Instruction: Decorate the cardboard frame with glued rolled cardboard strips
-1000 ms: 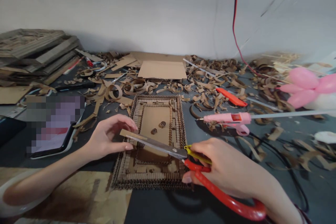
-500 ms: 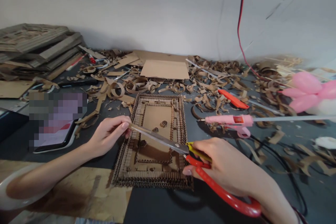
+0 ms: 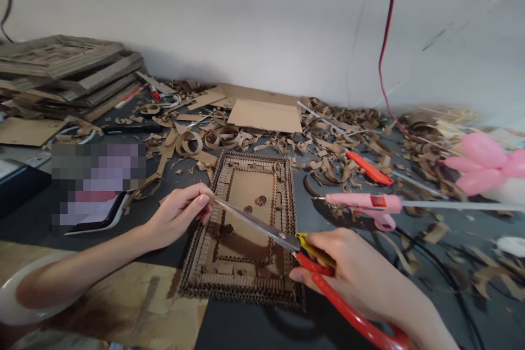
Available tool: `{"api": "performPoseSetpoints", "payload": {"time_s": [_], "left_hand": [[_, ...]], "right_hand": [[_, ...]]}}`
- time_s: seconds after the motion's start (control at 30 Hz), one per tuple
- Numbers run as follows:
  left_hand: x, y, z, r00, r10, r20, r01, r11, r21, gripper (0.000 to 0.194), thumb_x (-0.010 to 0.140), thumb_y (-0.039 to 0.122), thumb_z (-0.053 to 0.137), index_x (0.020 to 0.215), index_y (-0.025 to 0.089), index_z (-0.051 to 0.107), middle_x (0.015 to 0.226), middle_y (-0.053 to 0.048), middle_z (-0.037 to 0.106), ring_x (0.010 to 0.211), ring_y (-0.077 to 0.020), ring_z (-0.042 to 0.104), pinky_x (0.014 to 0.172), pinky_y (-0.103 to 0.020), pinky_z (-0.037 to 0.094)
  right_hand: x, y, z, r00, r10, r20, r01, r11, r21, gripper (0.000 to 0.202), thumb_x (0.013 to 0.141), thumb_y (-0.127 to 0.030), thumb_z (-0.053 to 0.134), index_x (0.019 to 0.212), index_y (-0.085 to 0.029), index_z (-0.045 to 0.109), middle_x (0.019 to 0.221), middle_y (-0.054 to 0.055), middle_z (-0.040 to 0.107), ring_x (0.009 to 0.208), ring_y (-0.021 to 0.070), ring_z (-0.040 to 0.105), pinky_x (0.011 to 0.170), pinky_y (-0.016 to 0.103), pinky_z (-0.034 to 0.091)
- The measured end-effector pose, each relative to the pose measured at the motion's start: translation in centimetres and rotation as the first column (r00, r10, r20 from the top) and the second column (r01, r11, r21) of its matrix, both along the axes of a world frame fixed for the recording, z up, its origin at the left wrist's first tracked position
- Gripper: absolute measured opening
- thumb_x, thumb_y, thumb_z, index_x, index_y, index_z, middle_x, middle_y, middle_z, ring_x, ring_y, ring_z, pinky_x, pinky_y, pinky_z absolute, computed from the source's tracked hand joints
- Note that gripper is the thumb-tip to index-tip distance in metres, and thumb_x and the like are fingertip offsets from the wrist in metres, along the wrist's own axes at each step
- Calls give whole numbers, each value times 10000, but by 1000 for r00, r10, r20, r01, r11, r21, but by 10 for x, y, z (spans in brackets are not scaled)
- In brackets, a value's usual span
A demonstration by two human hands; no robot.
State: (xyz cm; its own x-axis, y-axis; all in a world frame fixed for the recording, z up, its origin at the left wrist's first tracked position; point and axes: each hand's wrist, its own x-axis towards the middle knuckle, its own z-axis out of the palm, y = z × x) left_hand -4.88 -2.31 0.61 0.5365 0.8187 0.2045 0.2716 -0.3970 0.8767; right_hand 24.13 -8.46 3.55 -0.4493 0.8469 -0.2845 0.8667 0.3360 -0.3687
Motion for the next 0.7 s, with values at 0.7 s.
{"api": "performPoseSetpoints", "payload": {"time_s": [0.7], "left_hand": [[4,-1,5,1000,18,23,-15,992,-121,298,890,251,358,649,136,489,447,50,446,435,-72,405,491,-178,348]], "right_hand": [[-10,11,1,999,-33,41,32,999,42,372,759,-535,530,672,-180,461,637,14,547,573,149,463,551,254,352]]}}
